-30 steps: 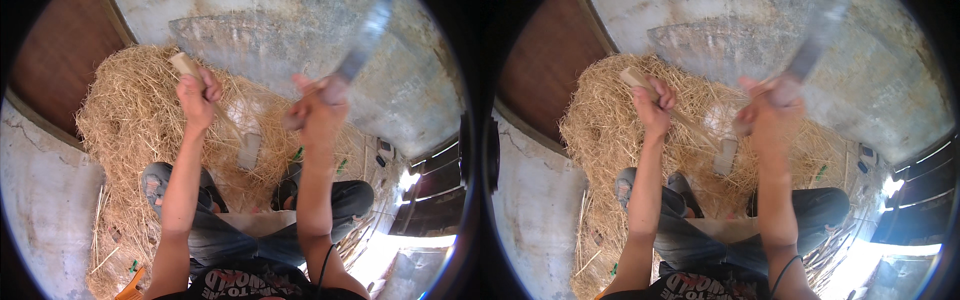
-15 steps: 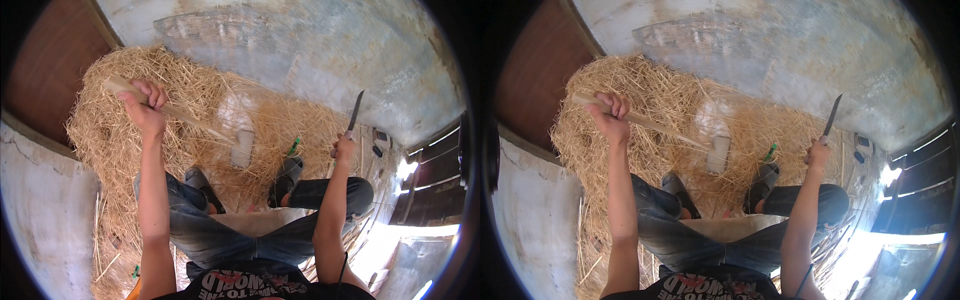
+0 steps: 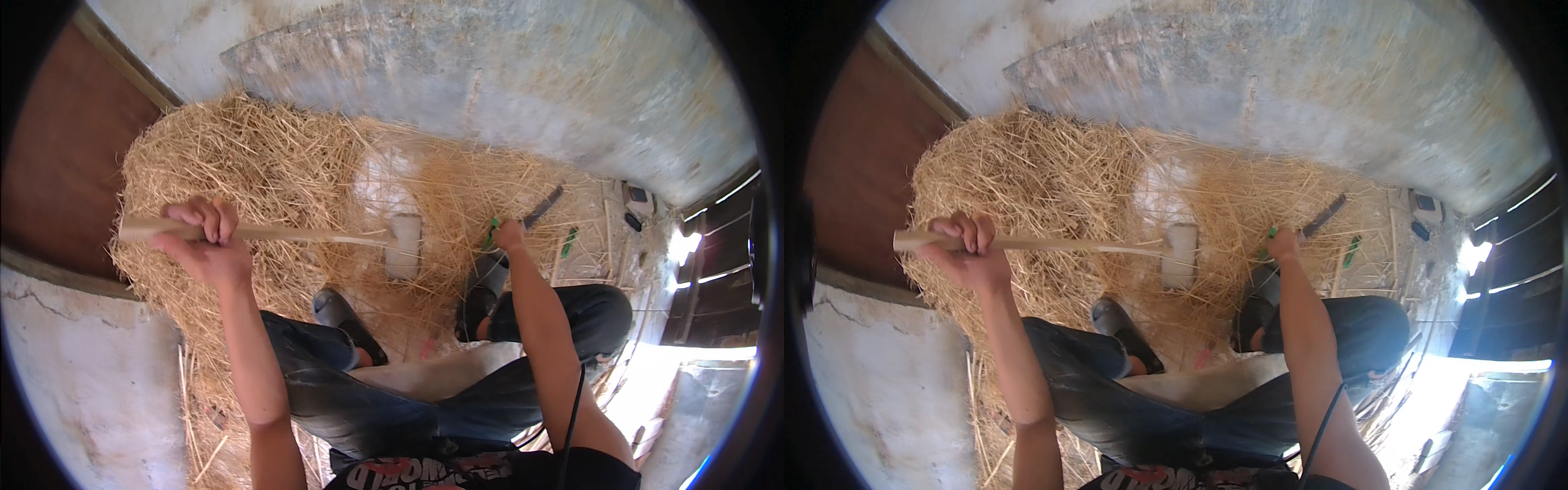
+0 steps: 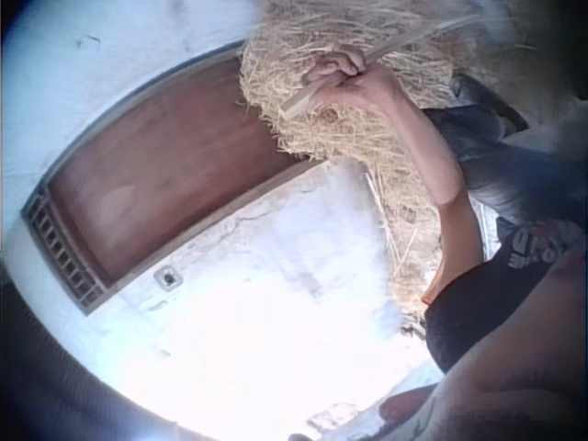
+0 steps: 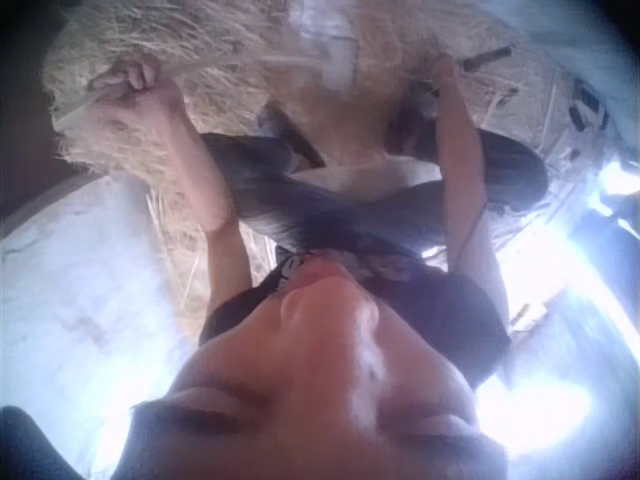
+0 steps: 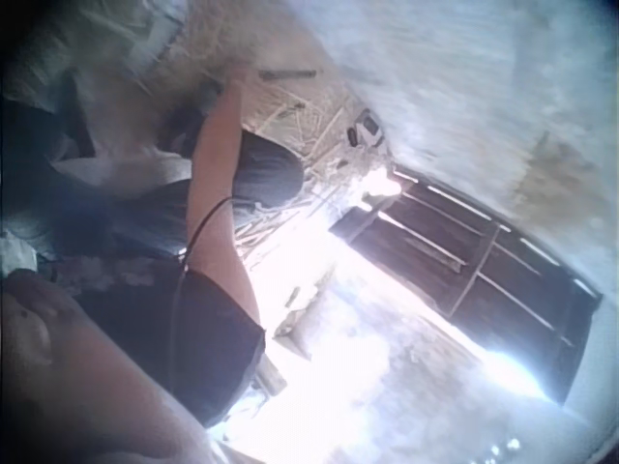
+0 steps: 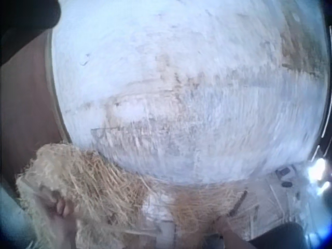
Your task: The person shaves a thin strip of wood using a knife and a small green cutter while sitting on the floor surrounded by hay.
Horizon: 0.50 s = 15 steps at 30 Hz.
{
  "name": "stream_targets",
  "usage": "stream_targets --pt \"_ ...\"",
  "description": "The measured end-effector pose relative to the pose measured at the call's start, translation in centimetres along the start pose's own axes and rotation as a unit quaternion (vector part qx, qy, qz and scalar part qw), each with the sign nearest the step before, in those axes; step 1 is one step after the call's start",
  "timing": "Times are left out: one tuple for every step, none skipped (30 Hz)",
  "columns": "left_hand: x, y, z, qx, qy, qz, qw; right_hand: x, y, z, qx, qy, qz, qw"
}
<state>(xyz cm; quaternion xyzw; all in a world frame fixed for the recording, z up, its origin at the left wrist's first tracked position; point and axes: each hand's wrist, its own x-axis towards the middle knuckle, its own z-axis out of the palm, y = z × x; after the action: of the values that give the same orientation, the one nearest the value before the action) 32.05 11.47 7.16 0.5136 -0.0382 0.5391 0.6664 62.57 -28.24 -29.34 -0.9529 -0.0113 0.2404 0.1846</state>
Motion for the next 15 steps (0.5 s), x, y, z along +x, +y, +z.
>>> stream_targets --pt "0.1 0.1 -0.4 0.015 0.0 0.011 1.0 0.6 -0.9 1.3 -0.016 -0.002 -0.014 1.0" --pt "0.2 0.6 -0.7 0.033 0.004 0.016 0.999 0.9 -2.2 2.4 -0.034 -0.005 -0.032 0.999" --pt "0.2 1.1 -1.0 0.051 0.01 0.022 0.998 0.8 -3.6 3.3 -0.053 -0.008 -0.051 0.997" --pt "0.3 1.4 -1.1 0.07 0.017 0.027 0.997 0.8 -4.8 4.0 -0.054 -0.024 -0.042 0.997" --pt "0.3 1.5 -0.9 0.082 0.031 0.037 0.995 1.1 -5.2 4.4 -0.058 -0.037 -0.029 0.997" --pt "0.5 1.4 -1.0 0.091 0.046 0.04 0.994 1.1 -6.1 4.8 -0.063 -0.05 -0.016 0.997" --pt "0.6 1.3 -1.2 0.101 0.062 0.043 0.992 1.6 -6.1 6.0 -0.06 -0.04 -0.014 0.997" --pt "1.1 0.7 -0.7 0.095 0.074 0.046 0.992 3.7 -3.6 7.0 -0.054 -0.017 -0.003 0.998" --pt "1.4 -0.7 0.0 0.069 0.079 0.043 0.993 6.2 0.5 7.6 -0.052 0.012 0.016 0.998" --pt "1.6 -0.9 -0.6 0.075 0.077 0.048 0.993 6.4 0.4 8.9 -0.056 0.018 0.018 0.998" --pt "1.7 -0.3 -1.8 0.093 0.078 0.06 0.991 5.3 -1.3 10.3 -0.067 0.027 0.017 0.997" --pt "1.9 0.1 -2.7 0.102 0.079 0.073 0.989 4.5 -2.1 11.0 -0.069 0.046 0.022 0.996" --pt "2.1 0.1 -3.4 0.108 0.074 0.079 0.988 3.9 -2.3 11.3 -0.07 0.07 0.039 0.994" --pt "2.3 0.1 -3.5 0.111 0.097 0.081 0.986 3.5 -2.7 11.6 -0.06 0.091 0.052 0.993" --pt "2.7 0.1 -3.5 0.117 0.122 0.083 0.982 3.2 -3.1 12.0 -0.05 0.111 0.064 0.991"
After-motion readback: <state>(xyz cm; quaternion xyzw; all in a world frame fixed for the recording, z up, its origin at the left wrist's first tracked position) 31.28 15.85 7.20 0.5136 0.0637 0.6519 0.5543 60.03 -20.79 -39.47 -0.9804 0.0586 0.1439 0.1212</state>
